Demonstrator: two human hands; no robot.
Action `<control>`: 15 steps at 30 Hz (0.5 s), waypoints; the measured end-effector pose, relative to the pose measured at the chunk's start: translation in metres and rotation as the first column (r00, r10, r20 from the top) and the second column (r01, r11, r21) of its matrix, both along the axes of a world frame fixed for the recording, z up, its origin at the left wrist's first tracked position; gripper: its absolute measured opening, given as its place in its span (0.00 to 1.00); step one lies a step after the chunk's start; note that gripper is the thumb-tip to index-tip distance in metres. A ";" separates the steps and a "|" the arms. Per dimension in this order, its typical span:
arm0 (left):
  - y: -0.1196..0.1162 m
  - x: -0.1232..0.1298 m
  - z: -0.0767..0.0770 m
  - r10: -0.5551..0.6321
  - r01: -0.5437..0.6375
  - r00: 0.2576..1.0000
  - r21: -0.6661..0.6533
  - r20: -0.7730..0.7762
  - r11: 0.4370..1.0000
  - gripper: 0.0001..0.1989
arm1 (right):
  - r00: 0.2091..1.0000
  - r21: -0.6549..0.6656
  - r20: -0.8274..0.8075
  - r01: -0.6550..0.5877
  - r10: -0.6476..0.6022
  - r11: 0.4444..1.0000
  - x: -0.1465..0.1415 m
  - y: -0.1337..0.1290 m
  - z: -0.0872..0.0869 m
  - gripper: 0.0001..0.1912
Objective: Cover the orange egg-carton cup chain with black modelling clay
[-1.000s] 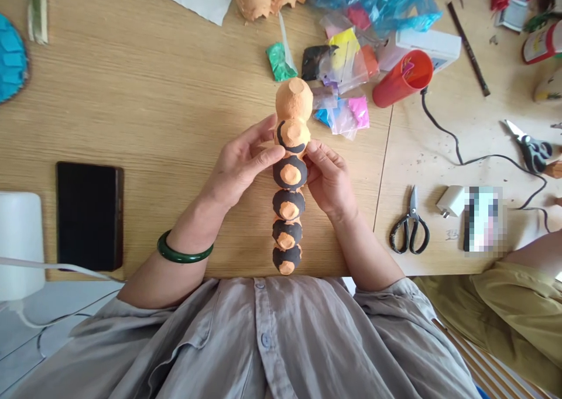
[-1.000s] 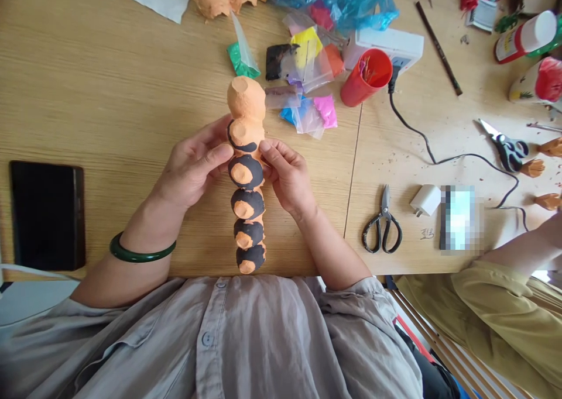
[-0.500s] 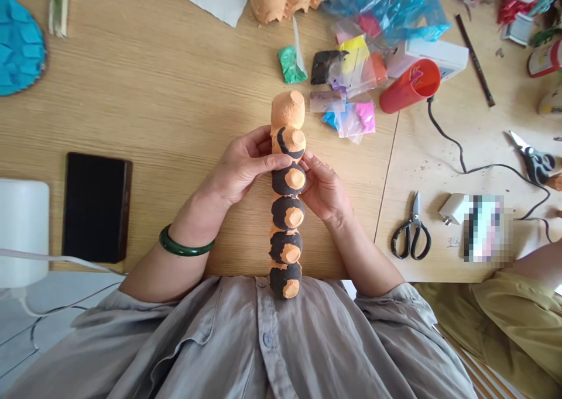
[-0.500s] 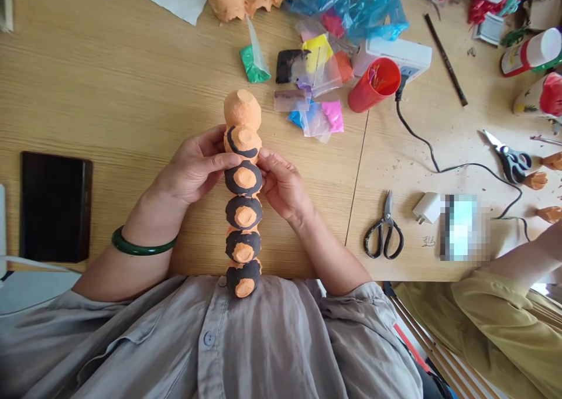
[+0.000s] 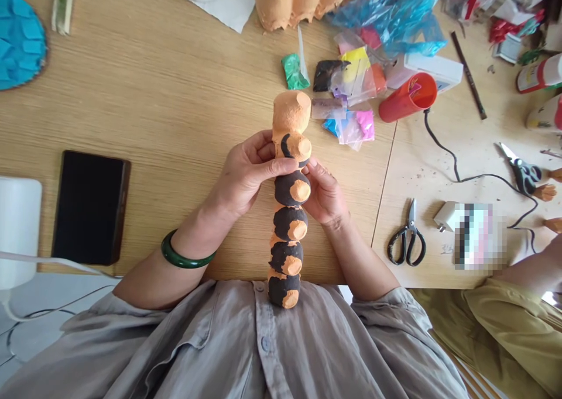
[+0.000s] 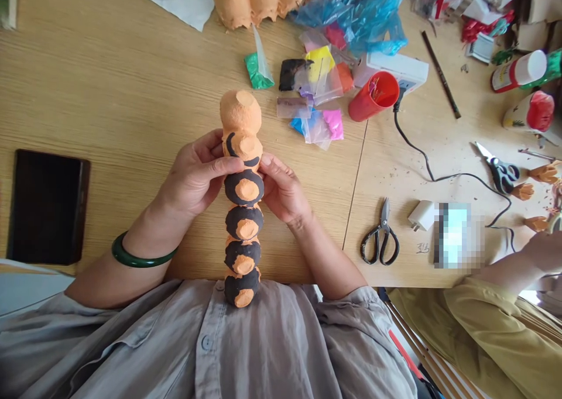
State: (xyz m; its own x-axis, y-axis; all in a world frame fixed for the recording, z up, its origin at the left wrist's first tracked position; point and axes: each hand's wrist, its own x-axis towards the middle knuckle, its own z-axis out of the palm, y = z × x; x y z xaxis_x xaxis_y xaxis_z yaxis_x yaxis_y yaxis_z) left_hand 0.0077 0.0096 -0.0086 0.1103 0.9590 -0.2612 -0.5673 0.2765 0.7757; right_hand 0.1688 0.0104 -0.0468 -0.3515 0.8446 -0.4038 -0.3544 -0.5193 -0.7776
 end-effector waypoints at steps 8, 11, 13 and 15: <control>0.002 -0.007 0.007 -0.032 0.033 0.999 -0.080 0.010 0.996 0.25 | 0.986 -0.138 -0.163 0.022 -0.045 0.990 -0.001 -0.002 0.012 0.14; 0.002 -0.008 0.007 -0.026 0.029 0.999 -0.097 0.032 0.995 0.25 | 0.980 -0.168 -0.193 0.018 -0.051 0.986 -0.001 -0.002 0.012 0.15; 0.002 -0.010 0.005 -0.031 0.035 0.998 -0.097 0.049 0.995 0.24 | 0.982 -0.169 -0.182 0.019 -0.050 0.985 -0.001 -0.001 0.010 0.17; 0.003 -0.012 0.003 -0.053 0.059 0.997 -0.096 0.060 0.994 0.22 | 0.989 -0.160 -0.143 0.011 -0.034 0.987 -0.001 0.000 0.008 0.18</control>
